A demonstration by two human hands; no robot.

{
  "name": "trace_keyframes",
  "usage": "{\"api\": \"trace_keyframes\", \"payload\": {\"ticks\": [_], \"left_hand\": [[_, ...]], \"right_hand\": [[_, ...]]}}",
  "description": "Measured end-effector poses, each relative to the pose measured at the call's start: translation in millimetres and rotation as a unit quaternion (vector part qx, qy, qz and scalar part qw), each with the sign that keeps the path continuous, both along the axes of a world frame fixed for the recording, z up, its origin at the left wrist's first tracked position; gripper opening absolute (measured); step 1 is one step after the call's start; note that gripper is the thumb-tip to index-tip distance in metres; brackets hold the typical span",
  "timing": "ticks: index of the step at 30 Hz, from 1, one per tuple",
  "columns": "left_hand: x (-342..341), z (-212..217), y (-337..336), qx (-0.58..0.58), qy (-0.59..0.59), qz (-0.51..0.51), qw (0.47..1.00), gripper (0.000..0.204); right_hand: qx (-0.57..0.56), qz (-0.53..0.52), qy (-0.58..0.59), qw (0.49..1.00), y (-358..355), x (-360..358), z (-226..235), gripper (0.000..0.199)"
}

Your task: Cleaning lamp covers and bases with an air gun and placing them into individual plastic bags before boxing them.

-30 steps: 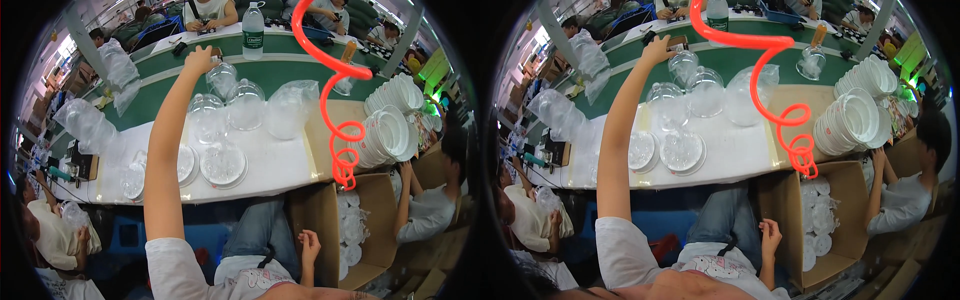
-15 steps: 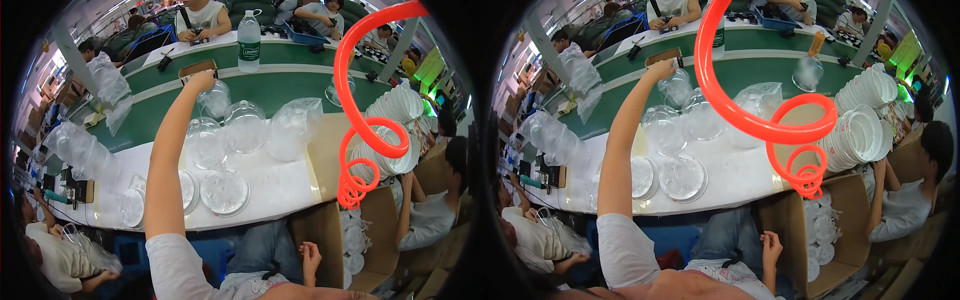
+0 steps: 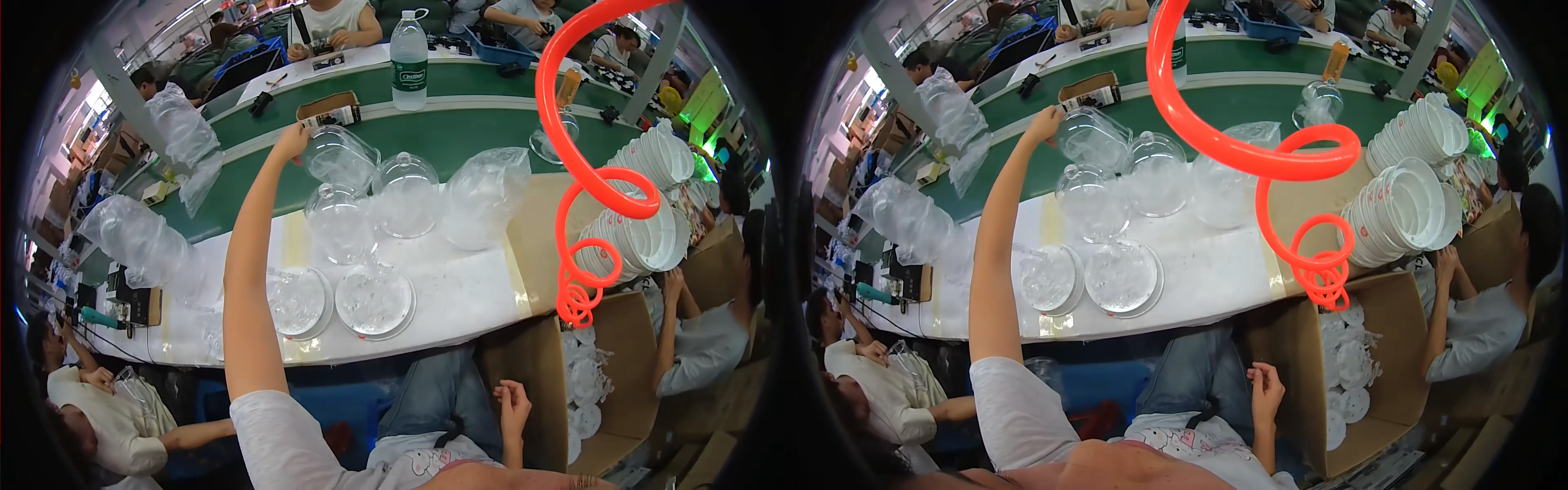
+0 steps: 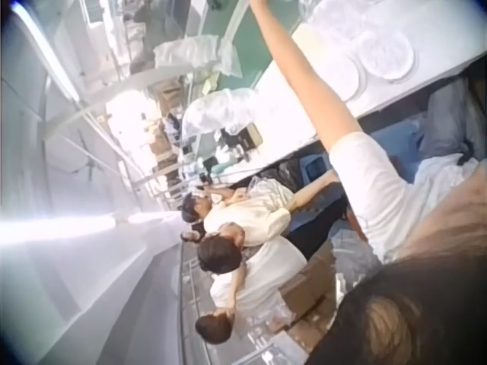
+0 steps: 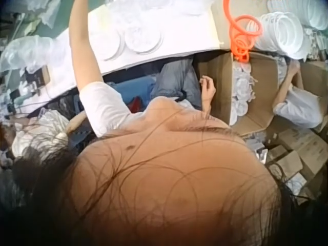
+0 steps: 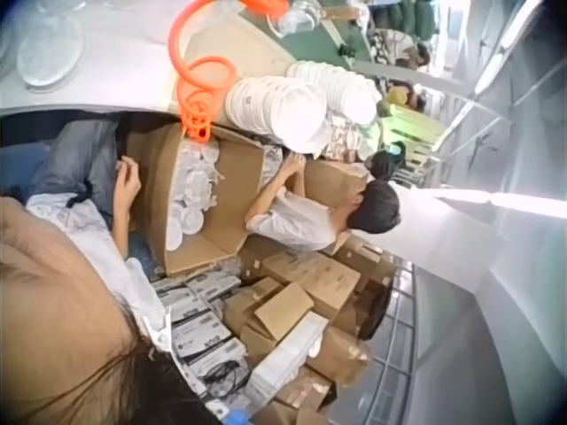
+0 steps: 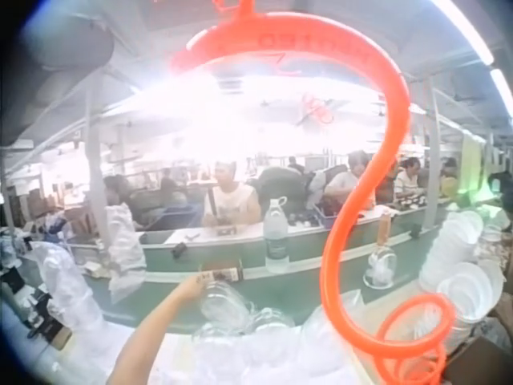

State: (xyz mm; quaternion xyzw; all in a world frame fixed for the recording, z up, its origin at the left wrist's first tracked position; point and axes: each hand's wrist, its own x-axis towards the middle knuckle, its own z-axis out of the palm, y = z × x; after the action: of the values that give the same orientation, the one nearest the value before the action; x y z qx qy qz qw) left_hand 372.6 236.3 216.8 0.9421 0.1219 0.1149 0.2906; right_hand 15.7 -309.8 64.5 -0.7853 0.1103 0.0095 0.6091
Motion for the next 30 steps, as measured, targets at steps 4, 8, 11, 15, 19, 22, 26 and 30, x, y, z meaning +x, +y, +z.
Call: {"api": "trace_keyframes", "payload": {"ticks": [4,8,11,15,19,22,26,30], "left_hand": [[-14,-4,13,-0.104,0.0,0.069,0.992,0.027],[-35,-4,37,-0.218,-0.031,0.11,0.969,0.025],[-33,-8,35,-0.294,-0.034,0.094,0.95,0.024],[-50,-5,53,-0.427,-0.04,0.08,0.9,0.027],[-62,8,39,-0.485,-0.069,0.079,0.868,0.026],[-74,24,24,-0.544,-0.112,0.027,0.831,0.025],[-105,46,12,-0.549,-0.155,-0.012,0.821,0.026],[-128,72,-27,-0.532,-0.164,-0.057,0.829,0.028]], "right_hand": [[-0.003,-0.006,-0.002,1.0,-2,-3,0,0.013],[0.0,-0.009,-0.005,1.0,-3,-5,-2,0.013],[-0.013,-0.015,-0.02,1.0,-8,-4,2,0.013],[-0.001,-0.014,-0.018,1.0,-6,-5,6,0.014],[0.002,-0.007,-0.025,1.0,-5,0,12,0.014],[0.121,0.016,-0.014,0.992,1,26,20,0.019],[0.181,0.164,-0.179,0.953,69,114,96,0.047],[0.151,0.258,-0.37,0.879,147,202,190,0.083]]}}
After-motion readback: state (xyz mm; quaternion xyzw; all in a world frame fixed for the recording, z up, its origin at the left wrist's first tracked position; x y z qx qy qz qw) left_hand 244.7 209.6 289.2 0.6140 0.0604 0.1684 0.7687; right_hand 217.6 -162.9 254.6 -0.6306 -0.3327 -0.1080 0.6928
